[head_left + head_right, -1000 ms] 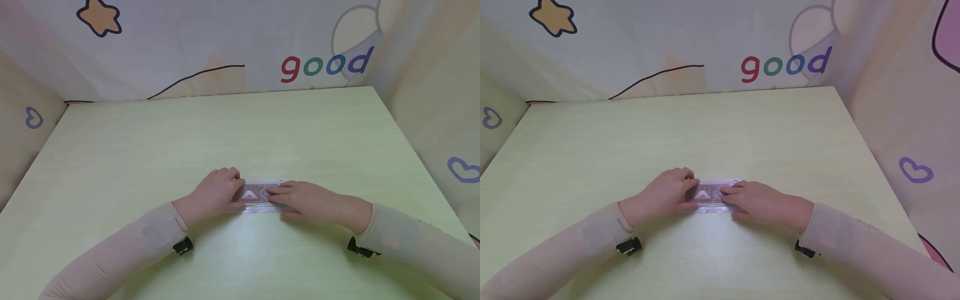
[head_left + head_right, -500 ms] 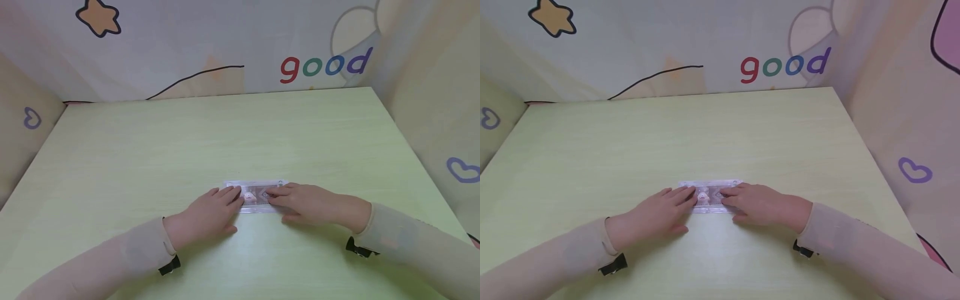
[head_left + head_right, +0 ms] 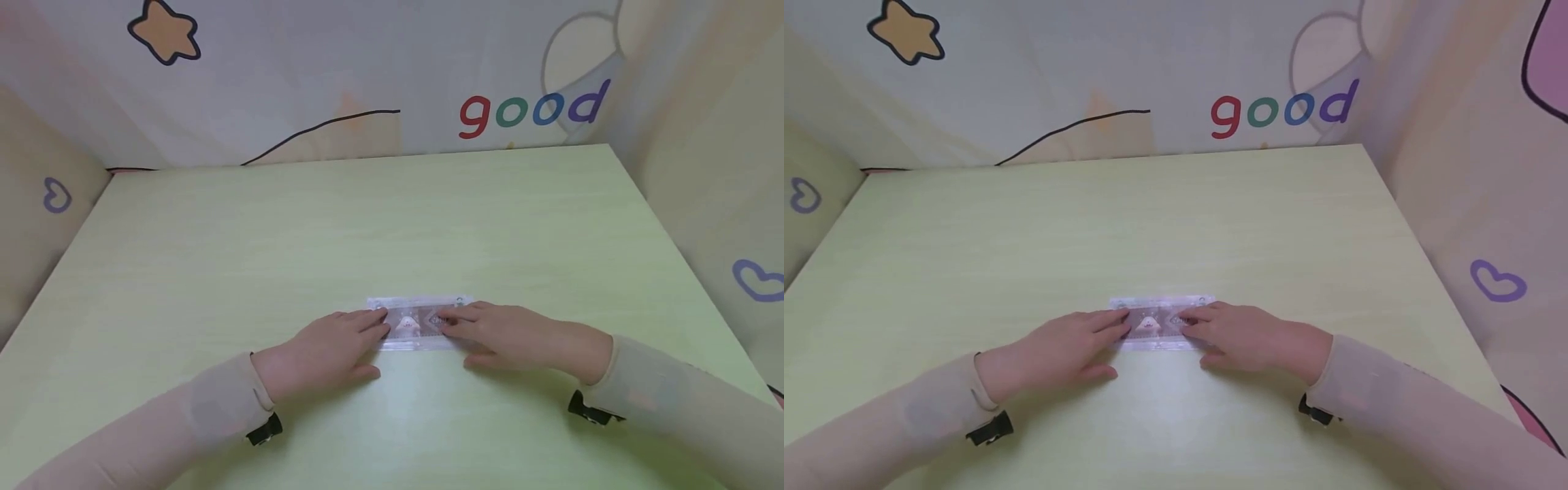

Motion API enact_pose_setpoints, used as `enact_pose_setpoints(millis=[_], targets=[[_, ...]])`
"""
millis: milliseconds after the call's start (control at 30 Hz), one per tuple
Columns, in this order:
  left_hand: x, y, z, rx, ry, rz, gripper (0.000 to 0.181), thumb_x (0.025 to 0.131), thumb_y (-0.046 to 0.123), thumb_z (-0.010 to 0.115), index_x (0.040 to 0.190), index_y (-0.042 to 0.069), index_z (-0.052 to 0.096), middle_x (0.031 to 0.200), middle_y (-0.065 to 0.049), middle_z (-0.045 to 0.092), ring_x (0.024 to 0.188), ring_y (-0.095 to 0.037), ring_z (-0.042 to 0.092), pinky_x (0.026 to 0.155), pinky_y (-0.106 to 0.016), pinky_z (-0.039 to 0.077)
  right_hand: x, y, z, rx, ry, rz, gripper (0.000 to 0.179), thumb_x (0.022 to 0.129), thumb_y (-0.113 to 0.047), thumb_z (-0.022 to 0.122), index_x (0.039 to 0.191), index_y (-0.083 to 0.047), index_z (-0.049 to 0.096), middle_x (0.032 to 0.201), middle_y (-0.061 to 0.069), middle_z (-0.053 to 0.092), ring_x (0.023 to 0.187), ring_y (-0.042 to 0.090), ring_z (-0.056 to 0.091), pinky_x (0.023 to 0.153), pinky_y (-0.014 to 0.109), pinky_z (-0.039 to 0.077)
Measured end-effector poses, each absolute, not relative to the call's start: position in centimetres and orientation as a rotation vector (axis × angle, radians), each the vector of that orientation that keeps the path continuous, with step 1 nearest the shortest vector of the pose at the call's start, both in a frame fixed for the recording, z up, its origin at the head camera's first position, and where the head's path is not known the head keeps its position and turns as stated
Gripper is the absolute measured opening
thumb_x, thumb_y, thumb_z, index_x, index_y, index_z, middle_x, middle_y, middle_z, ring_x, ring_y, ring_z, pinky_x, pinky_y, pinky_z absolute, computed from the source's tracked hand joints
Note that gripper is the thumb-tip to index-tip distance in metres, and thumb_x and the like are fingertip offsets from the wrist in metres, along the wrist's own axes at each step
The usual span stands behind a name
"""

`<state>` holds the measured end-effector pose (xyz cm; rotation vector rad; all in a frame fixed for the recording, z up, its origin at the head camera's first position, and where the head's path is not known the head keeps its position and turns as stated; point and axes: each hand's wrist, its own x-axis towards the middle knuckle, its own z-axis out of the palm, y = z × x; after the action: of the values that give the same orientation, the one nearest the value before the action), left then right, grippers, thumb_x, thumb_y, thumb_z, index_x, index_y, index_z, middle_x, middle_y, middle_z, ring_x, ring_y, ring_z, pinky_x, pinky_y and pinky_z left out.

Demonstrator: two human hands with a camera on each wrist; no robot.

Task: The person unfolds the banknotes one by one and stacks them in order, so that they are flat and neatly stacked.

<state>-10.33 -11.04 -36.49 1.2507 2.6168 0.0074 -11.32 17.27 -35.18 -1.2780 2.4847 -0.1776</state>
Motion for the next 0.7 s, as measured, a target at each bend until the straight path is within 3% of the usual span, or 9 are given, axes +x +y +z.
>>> enact_pose_setpoints(millis=[700], targets=[[-10.93, -10.97, -36.65, 1.311, 2.67, 0.063, 0.064, 0.089, 0.044, 0.059, 0.135, 0.002, 0.047, 0.14, -0.016, 0.041, 0.125, -0.029, 0.043, 0.102, -0.04, 0.036, -12.07, 17.45, -35.45, -1.335, 2.553, -0.299, 0.039, 0.088, -0.023, 0.065, 0.119, -0.001, 0.061, 0.126, 0.012, 0.054, 0.113, 0.029, 0.052, 0.091, 0.042, 0.046]])
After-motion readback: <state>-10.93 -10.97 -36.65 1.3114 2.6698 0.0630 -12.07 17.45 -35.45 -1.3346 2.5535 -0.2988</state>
